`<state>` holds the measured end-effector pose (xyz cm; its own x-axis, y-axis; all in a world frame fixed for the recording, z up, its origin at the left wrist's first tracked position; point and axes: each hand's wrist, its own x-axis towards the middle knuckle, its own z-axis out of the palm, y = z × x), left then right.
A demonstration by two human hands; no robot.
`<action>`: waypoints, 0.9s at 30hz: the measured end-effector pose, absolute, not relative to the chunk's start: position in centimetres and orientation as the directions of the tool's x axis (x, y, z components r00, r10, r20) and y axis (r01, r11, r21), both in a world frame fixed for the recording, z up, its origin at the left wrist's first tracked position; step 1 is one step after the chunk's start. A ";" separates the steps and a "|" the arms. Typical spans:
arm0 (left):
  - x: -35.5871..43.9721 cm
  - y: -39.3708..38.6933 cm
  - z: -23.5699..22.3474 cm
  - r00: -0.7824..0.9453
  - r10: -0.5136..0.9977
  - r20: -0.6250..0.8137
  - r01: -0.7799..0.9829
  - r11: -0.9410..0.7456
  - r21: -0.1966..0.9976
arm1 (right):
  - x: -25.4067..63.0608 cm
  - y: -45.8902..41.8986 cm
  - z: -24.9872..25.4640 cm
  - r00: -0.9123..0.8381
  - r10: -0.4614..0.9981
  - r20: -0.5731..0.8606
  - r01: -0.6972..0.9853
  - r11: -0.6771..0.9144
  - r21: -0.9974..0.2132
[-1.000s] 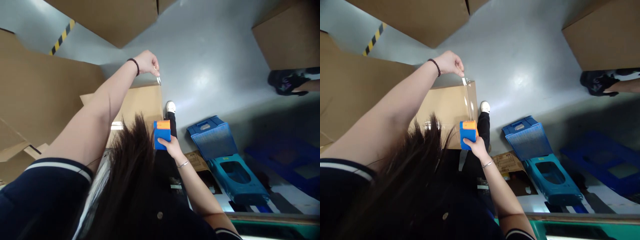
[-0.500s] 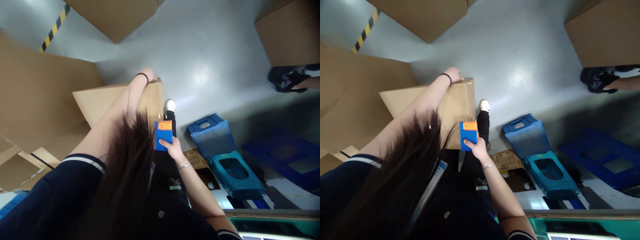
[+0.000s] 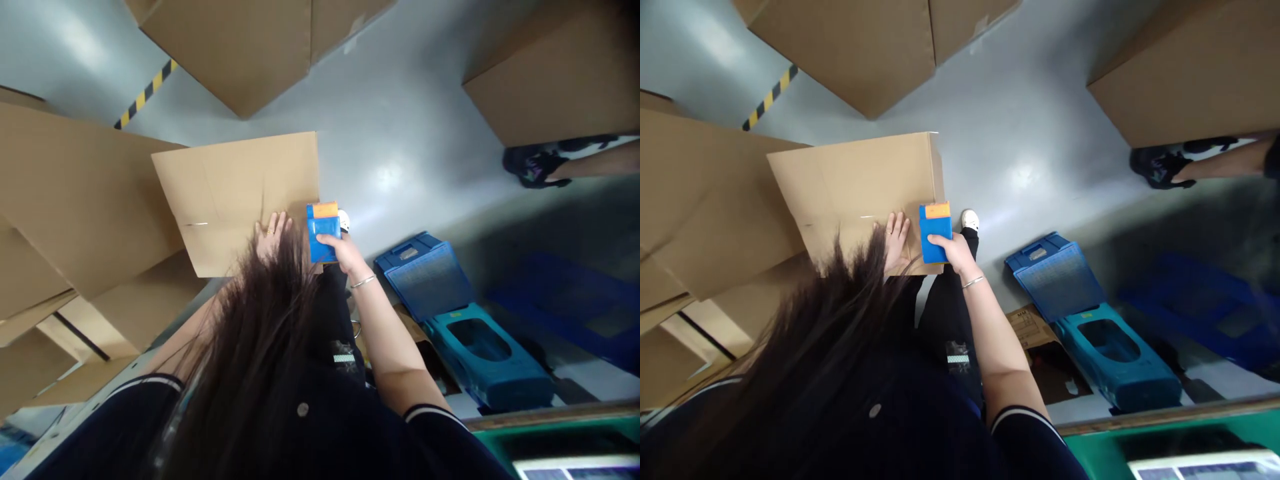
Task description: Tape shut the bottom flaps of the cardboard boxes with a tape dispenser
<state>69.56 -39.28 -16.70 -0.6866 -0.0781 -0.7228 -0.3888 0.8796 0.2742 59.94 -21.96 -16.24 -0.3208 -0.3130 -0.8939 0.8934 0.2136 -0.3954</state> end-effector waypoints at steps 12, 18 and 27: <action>69.5 -40.6 -18.7 -0.679 0.044 -0.732 -0.155 0.967 0.201 | 80.7 -7.3 -11.6 0.091 -0.051 -0.995 0.879 0.474 0.056; 68.9 -40.7 -18.4 -0.667 0.025 -0.745 -0.213 0.951 0.223 | 78.3 -13.4 -19.8 -0.026 0.107 -0.994 0.851 0.524 0.034; 68.4 -40.8 -18.6 -0.681 0.009 -0.732 -0.206 0.957 0.204 | 73.7 -20.7 -22.0 -0.212 0.195 -0.958 0.629 0.777 0.019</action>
